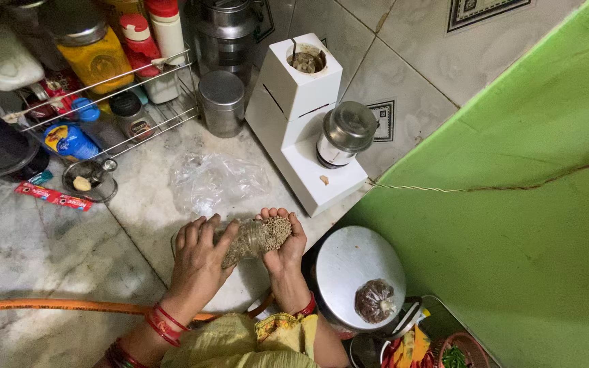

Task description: The person opens a spice jar, pours its seed contents into a small container, and closes the lids. They then open a blue plastic bottle, pour seeds into it, close it, and place it on the spice rack, before opening another jar, pouring out its contents, and returning it to the rack.

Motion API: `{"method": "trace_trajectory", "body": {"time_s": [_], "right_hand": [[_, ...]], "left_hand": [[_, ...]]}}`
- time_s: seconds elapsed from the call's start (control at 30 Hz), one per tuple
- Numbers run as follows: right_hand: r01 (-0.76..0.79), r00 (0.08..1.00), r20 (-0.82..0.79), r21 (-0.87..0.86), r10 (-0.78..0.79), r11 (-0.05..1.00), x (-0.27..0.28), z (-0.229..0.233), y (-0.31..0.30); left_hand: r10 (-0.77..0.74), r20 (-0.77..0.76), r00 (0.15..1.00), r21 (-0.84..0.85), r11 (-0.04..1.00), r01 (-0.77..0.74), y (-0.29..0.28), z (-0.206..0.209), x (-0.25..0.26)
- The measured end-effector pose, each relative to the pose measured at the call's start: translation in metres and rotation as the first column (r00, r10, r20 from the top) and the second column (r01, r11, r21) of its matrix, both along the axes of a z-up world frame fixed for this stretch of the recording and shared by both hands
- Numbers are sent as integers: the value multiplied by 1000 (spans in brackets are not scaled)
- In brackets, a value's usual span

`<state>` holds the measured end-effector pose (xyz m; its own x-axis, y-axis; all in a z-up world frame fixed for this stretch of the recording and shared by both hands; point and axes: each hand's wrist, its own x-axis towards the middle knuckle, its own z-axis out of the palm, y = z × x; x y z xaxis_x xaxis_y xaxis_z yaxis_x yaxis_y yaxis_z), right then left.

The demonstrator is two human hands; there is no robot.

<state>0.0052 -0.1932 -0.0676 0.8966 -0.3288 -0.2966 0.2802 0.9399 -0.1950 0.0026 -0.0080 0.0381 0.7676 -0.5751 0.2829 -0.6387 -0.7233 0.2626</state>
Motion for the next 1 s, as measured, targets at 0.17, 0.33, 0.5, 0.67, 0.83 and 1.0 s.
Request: {"method": "trace_trajectory", "body": {"time_s": [0.17,0.33,0.5,0.67,0.83,1.0], "right_hand": [[-33,999,-23,-47,32,998,-5,12,-3],[-17,1000,6,-65,18,998,-7,20,-1],[1,1000,-3,-125,-2,992,-9,26,3],[18,1000,19,-164,-16,986,-11,27,1],[3,999,35,-164,2,986,-12,29,-3],[-21,1000,8,-154,22,988,-16,36,-7]], "left_hand": [[-19,7,1000,13,1000,19,0,8,-5],[-14,-1,1000,34,999,14,-3,9,-6],[-14,-5,1000,7,1000,14,-2,5,-7],[3,-66,998,-18,1000,-5,-4,-1,-9],[17,-85,996,-10,1000,-18,-5,-2,-11],[13,-144,989,53,999,-5,-8,1,-12]]}}
